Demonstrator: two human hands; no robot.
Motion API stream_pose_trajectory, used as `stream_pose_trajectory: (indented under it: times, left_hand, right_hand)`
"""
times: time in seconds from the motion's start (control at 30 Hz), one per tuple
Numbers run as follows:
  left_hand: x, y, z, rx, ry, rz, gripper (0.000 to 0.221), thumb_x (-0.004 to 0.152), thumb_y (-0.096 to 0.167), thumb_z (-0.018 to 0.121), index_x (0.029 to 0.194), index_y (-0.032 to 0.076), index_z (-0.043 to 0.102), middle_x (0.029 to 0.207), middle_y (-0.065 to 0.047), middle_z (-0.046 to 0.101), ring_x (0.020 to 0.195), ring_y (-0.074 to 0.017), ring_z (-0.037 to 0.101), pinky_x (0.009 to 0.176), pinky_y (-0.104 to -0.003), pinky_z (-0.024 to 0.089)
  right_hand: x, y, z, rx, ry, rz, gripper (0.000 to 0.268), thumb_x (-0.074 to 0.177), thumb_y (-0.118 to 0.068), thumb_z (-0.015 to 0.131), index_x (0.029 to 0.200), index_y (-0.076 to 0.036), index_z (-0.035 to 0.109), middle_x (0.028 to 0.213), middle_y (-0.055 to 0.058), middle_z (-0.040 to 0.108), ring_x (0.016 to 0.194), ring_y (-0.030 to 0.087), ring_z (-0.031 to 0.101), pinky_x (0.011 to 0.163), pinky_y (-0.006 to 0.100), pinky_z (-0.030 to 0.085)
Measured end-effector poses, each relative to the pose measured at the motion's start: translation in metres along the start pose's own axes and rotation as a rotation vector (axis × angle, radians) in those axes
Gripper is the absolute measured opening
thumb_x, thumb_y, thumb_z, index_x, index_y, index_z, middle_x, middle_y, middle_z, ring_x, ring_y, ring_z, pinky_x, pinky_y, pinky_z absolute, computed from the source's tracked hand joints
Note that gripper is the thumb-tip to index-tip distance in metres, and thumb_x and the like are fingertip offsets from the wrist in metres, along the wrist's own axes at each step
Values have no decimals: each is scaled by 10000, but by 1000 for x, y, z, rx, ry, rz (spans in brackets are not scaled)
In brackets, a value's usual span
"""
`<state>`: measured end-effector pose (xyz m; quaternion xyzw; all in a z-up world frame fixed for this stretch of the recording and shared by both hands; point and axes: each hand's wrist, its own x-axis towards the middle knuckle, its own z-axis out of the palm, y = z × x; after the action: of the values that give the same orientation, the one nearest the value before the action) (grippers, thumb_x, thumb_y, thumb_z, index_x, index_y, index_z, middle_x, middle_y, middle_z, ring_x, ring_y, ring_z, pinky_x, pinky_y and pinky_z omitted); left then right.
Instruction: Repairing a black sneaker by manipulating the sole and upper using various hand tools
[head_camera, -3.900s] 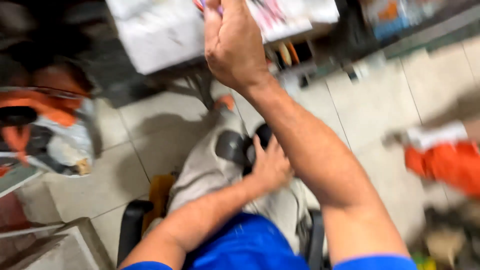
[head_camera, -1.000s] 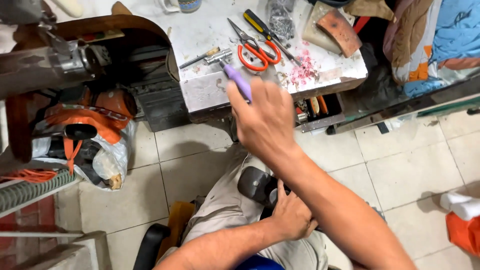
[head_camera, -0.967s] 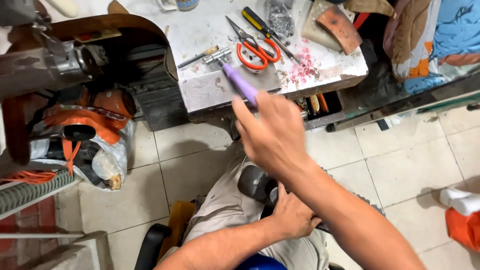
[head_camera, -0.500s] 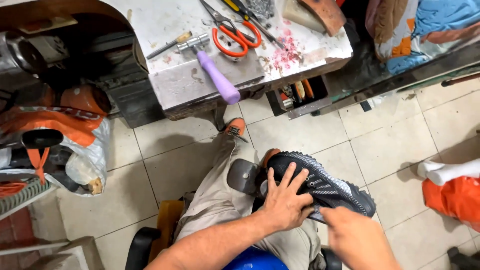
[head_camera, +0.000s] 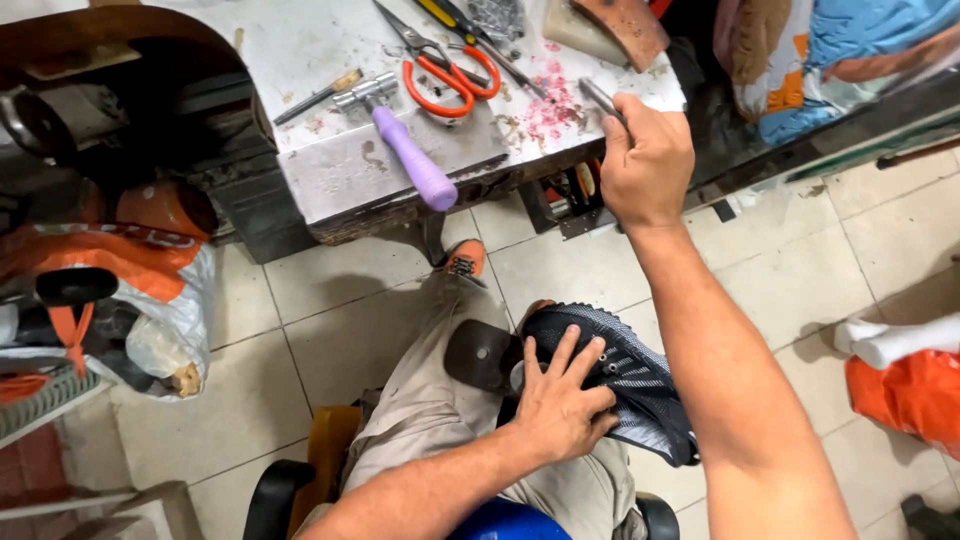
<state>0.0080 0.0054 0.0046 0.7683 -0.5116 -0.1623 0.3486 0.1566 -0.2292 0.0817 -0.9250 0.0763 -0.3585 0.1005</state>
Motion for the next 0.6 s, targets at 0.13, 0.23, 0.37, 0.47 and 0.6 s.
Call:
stream_pose_trajectory:
  times: [0.13, 0.23, 0.37, 0.47, 0.6]
  left_hand:
    - [0, -1, 4, 10, 46, 8, 233, 817, 427, 730, 919, 219, 758, 1574, -186, 446, 1528, -478, 243, 1008, -891, 176]
    - [-2, -2, 5, -24, 48, 17, 208, 841, 403, 717, 941, 223, 744, 1586, -197, 450, 1528, -500, 264, 1009, -891, 172]
    - [3, -4, 5, -7, 70, 30, 242, 774, 417, 771, 922, 228, 739, 1493, -178, 501, 1476, -521, 339, 945, -908, 236]
    - [-3, -4, 17, 173, 2, 1, 689, 899, 540, 455, 1510, 229, 523, 1572, -91, 503, 1447, -436, 365, 1086, -855, 145]
    - [-10, 2, 23, 71, -106, -28, 547, 847, 510, 582, 1303, 212, 632, 1370, -96, 605, 1289, -440, 470, 975, -756, 276]
  right_hand:
    - [14, -27, 6, -258, -25, -27, 150, 956, -230, 657, 1055, -119, 675, 1065, 49, 663, 912, 357, 537, 600, 480, 397]
    - [22, -81, -10, 34, 36, -160, 204, 1007, -109, 734, 1167, 6, 683, 1138, 200, 670, 1084, 348, 599, 951, 476, 433]
    - [53, -174, -11, 370, -327, -75, 266, 1015, -270, 571, 969, -41, 699, 993, 134, 651, 890, 243, 611, 652, 381, 536]
    - [48, -191, -12, 204, -836, 102, 641, 912, -401, 590, 1459, -115, 414, 1305, 145, 635, 1158, 429, 589, 830, 608, 476]
    - [9, -164, -71, 162, -670, -13, 339, 921, -210, 548, 1228, -124, 434, 1069, 85, 471, 920, 323, 425, 701, 533, 333]
